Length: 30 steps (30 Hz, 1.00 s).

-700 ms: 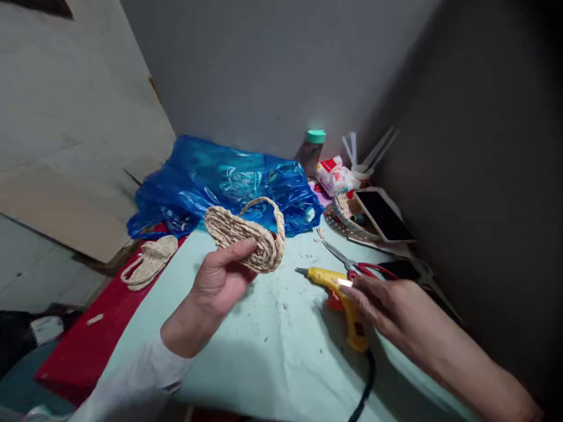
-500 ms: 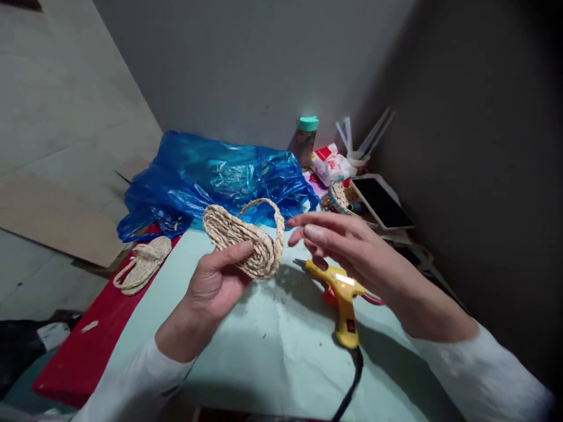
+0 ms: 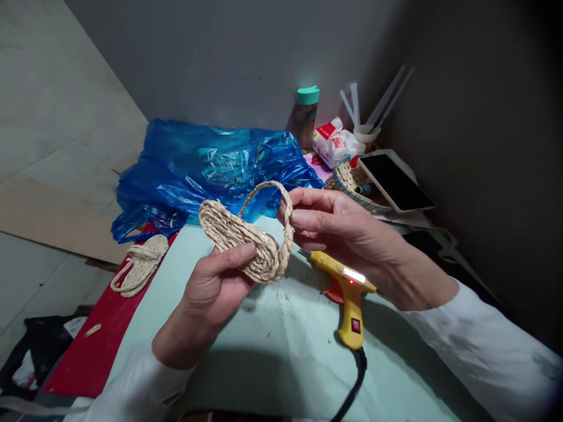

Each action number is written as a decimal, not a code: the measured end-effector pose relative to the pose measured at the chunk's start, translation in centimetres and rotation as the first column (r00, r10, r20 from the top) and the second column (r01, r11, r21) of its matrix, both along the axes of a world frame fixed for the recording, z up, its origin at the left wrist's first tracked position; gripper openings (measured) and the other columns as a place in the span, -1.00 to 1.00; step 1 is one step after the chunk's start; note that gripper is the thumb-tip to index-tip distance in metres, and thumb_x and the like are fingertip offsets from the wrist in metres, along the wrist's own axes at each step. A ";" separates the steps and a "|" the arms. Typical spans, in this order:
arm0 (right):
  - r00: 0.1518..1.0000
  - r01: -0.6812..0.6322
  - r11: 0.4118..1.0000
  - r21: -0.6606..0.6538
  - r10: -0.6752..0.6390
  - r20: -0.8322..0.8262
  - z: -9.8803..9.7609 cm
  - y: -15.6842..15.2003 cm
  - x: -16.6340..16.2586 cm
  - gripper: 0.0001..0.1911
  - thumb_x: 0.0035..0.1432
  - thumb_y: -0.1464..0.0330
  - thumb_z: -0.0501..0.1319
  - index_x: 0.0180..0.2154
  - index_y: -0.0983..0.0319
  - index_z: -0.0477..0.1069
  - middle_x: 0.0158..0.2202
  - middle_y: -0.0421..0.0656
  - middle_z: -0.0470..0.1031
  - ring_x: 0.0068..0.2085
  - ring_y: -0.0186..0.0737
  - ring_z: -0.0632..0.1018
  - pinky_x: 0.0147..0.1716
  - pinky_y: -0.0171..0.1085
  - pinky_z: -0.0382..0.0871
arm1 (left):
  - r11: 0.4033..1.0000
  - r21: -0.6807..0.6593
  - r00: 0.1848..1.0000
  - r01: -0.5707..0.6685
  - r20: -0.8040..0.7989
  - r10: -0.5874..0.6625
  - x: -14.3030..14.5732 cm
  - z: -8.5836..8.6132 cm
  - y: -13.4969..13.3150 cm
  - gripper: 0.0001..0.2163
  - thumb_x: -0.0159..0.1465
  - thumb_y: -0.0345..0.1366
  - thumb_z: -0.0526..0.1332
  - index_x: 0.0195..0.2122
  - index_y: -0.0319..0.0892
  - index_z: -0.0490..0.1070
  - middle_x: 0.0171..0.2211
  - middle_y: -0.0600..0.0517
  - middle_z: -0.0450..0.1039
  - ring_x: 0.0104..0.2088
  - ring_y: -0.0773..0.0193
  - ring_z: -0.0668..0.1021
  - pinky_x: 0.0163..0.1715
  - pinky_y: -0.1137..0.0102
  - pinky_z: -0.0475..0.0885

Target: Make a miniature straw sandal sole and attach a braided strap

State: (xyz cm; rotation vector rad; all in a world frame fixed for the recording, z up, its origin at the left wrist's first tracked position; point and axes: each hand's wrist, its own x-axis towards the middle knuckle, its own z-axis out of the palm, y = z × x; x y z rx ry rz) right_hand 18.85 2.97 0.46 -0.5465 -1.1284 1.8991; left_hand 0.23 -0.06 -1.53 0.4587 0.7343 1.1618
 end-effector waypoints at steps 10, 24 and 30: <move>0.976 0.088 0.984 0.158 -0.117 0.183 0.3 0.0 0.2 -0.89 0.09 0.41 0.38 -0.31 0.24 0.50 -0.40 -0.27 0.37 -0.41 -0.44 0.35 -0.46 -0.42 0.20 | 0.999 -0.006 0.997 0.036 -0.069 -0.036 0.2 -0.1 0.1 -0.63 -0.07 -0.49 0.41 -0.19 -0.14 0.55 -0.44 0.06 0.62 -0.41 0.15 0.60 -0.38 0.29 0.55; 0.990 -0.027 0.980 0.196 -0.001 0.142 0.2 -0.6 0.1 -0.94 0.19 0.47 0.31 -0.26 0.23 0.50 -0.36 -0.26 0.45 -0.39 -0.41 0.47 -0.40 -0.42 0.38 | 0.972 0.107 0.959 0.210 -0.218 -0.183 0.0 -0.2 -0.1 -0.55 -0.04 -0.34 0.40 -0.07 -0.17 0.51 -0.45 0.05 0.61 -0.49 0.19 0.58 -0.40 0.32 0.50; 0.988 -0.032 0.980 0.197 0.001 0.154 0.2 -0.6 0.1 -0.94 0.19 0.45 0.31 -0.26 0.21 0.51 -0.36 -0.26 0.45 -0.36 -0.38 0.48 -0.36 -0.38 0.41 | 0.978 0.096 0.959 0.183 -0.239 -0.155 0.2 0.1 -0.1 -0.55 -0.07 -0.36 0.42 -0.08 -0.08 0.53 -0.46 0.06 0.61 -0.48 0.14 0.57 -0.37 0.28 0.49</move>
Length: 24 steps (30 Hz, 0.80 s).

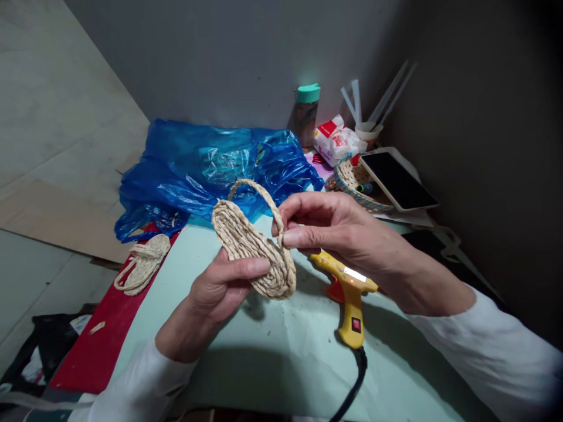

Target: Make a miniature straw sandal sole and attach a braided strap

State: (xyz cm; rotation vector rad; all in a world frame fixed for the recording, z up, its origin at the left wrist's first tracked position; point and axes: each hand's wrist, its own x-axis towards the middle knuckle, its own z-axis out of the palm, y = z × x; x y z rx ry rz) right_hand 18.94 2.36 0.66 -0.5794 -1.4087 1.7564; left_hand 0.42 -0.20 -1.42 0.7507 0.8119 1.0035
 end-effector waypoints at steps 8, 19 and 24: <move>1.000 0.001 1.000 0.006 -0.001 0.005 -0.2 0.2 -0.1 -0.93 0.15 0.46 0.34 -0.28 0.21 0.51 -0.35 -0.25 0.47 -0.35 -0.35 0.49 -0.34 -0.36 0.42 | 1.000 -0.022 0.999 0.003 0.034 -0.002 0.0 0.0 0.0 -0.57 -0.07 -0.43 0.40 -0.10 -0.12 0.54 -0.47 0.04 0.61 -0.48 0.14 0.58 -0.35 0.25 0.51; 1.000 -0.024 0.999 -0.038 0.024 0.012 -0.9 0.3 -0.3 -0.91 0.15 0.40 0.34 -0.25 0.21 0.51 -0.35 -0.24 0.46 -0.36 -0.34 0.47 -0.35 -0.34 0.40 | 1.000 -0.003 0.999 0.028 0.028 -0.028 -0.1 -0.6 0.2 -0.57 -0.04 -0.44 0.38 -0.09 -0.16 0.51 -0.42 0.01 0.62 -0.48 0.15 0.61 -0.40 0.31 0.52; 0.999 -0.032 0.999 -0.030 0.032 -0.007 -1.0 0.2 -0.4 -0.92 0.16 0.42 0.33 -0.25 0.20 0.50 -0.33 -0.24 0.44 -0.35 -0.35 0.46 -0.35 -0.36 0.39 | 1.000 -0.021 1.000 -0.005 0.022 0.005 -0.1 -0.5 0.1 -0.57 -0.05 -0.46 0.38 -0.10 -0.11 0.52 -0.38 0.03 0.62 -0.43 0.18 0.60 -0.32 0.31 0.52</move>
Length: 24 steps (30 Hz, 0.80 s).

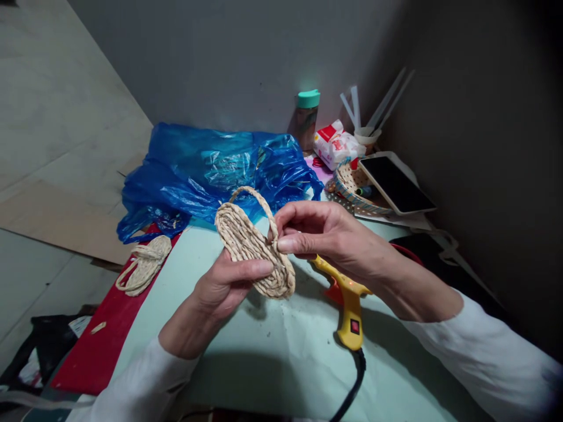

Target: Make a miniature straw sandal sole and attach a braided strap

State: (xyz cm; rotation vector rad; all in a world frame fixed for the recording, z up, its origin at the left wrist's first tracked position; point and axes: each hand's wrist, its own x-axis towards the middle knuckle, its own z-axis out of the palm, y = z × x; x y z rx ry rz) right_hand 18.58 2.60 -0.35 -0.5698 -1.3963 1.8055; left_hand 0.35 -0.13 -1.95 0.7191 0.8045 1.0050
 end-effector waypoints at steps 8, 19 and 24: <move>0.999 0.030 0.998 -0.053 -0.029 0.018 0.4 0.1 0.1 -0.76 0.03 0.49 0.40 -0.26 0.19 0.42 -0.39 -0.32 0.17 -0.42 -0.43 0.30 -0.44 -0.42 0.28 | 0.999 0.035 1.000 0.016 -0.019 -0.015 0.0 -0.1 0.3 -0.66 -0.12 -0.46 0.41 -0.26 -0.19 0.54 -0.31 -0.03 0.61 -0.25 0.04 0.62 -0.24 0.28 0.51; 1.000 -0.009 0.989 -0.150 0.006 -0.022 -0.7 0.4 -0.7 -0.73 -0.01 0.38 0.44 -0.42 0.20 0.33 -0.49 -0.34 0.21 -0.47 -0.39 0.34 -0.44 -0.39 0.25 | 0.998 -0.018 0.998 -0.063 0.010 0.064 -0.2 -0.9 0.5 -0.67 -0.16 -0.51 0.43 -0.32 -0.24 0.49 -0.40 0.00 0.57 -0.37 0.19 0.58 -0.30 0.35 0.50; 0.983 0.180 0.984 0.013 -0.180 0.021 -1.4 0.8 -1.0 -0.81 0.04 0.34 0.41 -0.32 0.20 0.43 -0.41 -0.31 0.36 -0.40 -0.37 0.38 -0.38 -0.36 0.24 | 0.988 -0.041 0.987 -0.149 0.048 0.150 0.2 -1.1 0.6 -0.64 -0.09 -0.53 0.41 -0.21 -0.22 0.51 -0.37 0.02 0.59 -0.35 0.20 0.59 -0.22 0.32 0.52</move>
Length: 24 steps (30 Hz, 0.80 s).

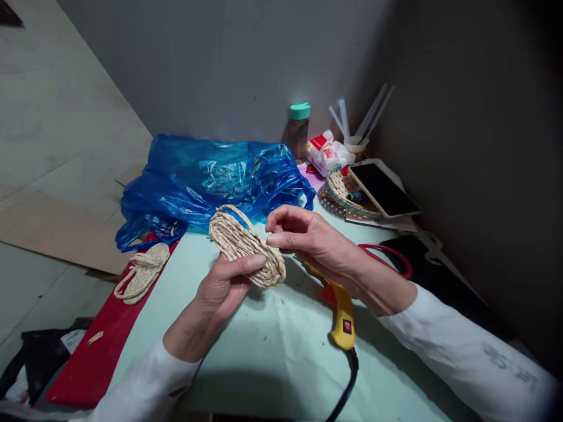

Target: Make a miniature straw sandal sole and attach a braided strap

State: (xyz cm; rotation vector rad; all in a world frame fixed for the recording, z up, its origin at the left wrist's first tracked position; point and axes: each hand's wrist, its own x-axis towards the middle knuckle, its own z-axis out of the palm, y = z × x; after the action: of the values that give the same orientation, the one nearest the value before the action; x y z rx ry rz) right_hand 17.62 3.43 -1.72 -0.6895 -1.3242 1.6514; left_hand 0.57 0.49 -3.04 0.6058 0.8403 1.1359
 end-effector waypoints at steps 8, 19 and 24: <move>0.726 0.316 0.603 0.733 -0.650 0.222 0.2 -3.5 0.3 -0.80 0.33 0.41 0.16 -0.12 0.17 0.55 -0.16 -0.10 0.58 -0.12 -0.13 0.49 -0.05 -0.12 0.33 | 0.993 0.015 0.992 -0.120 0.048 0.119 0.8 0.6 -0.4 -0.71 0.04 -0.55 0.36 -0.22 -0.12 0.55 -0.36 0.14 0.62 -0.23 0.24 0.62 -0.22 0.46 0.53; 0.706 0.125 0.462 0.878 -0.664 0.249 -3.8 -4.8 -1.3 -0.49 0.31 0.53 0.09 0.27 0.30 0.17 0.08 0.09 0.48 0.05 -0.03 0.44 0.00 -0.02 0.43 | 0.957 0.176 0.972 -0.231 0.012 0.233 1.4 -0.3 -0.9 -0.72 0.06 -0.52 0.42 -0.20 -0.12 0.57 -0.24 0.12 0.64 -0.19 0.32 0.62 -0.05 0.47 0.49; 0.722 0.169 0.505 0.846 -0.648 0.243 -4.4 -5.2 -1.4 -0.52 0.33 0.54 0.08 0.26 0.32 0.19 -0.05 0.04 0.53 -0.03 -0.15 0.52 -0.05 -0.16 0.49 | 0.946 0.190 0.964 -0.264 0.020 0.265 1.4 -1.0 -0.8 -0.74 0.00 -0.48 0.46 -0.27 -0.16 0.58 -0.31 0.11 0.64 -0.27 0.34 0.62 -0.15 0.49 0.51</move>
State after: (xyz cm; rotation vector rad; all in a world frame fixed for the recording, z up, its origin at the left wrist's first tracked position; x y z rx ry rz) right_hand 16.25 -1.74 -6.16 -0.8602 -1.8839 0.3136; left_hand 1.98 -0.30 -4.07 0.6677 0.8397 1.4727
